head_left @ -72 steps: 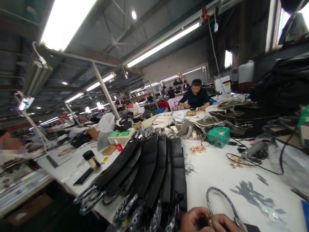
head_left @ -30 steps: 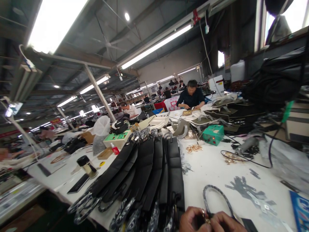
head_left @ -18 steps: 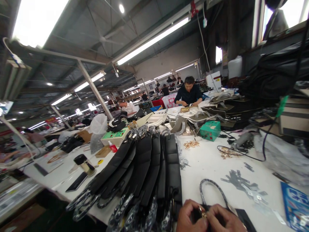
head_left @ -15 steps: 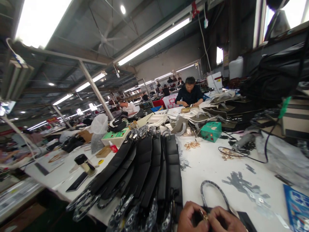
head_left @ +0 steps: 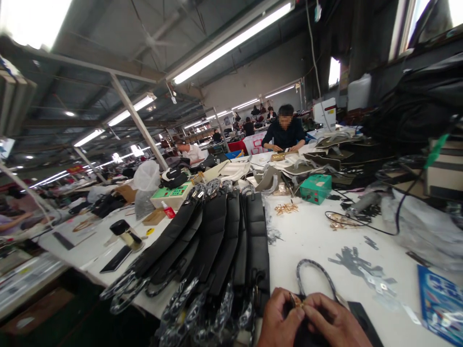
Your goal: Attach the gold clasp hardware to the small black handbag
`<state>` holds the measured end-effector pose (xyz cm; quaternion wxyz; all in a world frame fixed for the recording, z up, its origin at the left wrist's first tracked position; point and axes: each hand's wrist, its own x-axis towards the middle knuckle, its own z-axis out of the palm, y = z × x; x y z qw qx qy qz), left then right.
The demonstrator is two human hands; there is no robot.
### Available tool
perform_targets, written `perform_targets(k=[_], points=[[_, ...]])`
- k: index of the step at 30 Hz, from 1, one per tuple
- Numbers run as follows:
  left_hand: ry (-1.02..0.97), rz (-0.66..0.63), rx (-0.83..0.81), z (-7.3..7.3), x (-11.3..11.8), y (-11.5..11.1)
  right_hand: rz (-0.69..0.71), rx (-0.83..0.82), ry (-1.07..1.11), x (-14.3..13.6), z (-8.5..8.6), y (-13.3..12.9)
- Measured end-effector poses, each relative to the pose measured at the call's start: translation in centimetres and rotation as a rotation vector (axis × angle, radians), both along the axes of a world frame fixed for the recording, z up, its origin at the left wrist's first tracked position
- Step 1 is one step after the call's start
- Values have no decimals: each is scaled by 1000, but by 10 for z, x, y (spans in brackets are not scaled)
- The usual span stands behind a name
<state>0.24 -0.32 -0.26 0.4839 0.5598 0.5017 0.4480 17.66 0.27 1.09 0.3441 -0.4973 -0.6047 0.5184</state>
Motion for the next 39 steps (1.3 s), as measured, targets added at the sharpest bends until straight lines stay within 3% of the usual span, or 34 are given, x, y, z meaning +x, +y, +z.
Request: perform_targets(k=[4, 14, 23, 34, 39], points=[[38, -18, 62, -1, -1, 2, -6, 50, 42, 0, 4, -3], [-33, -69, -2, 2, -4, 7, -21, 52, 98, -2, 14, -1], [51, -81, 13, 24, 2, 1, -4, 101, 208, 6, 19, -3], [-58, -71, -55, 22, 7, 3, -124, -45, 347, 6, 20, -2], [-6, -53, -39, 22, 7, 2, -111, -9, 201, 5, 16, 1]])
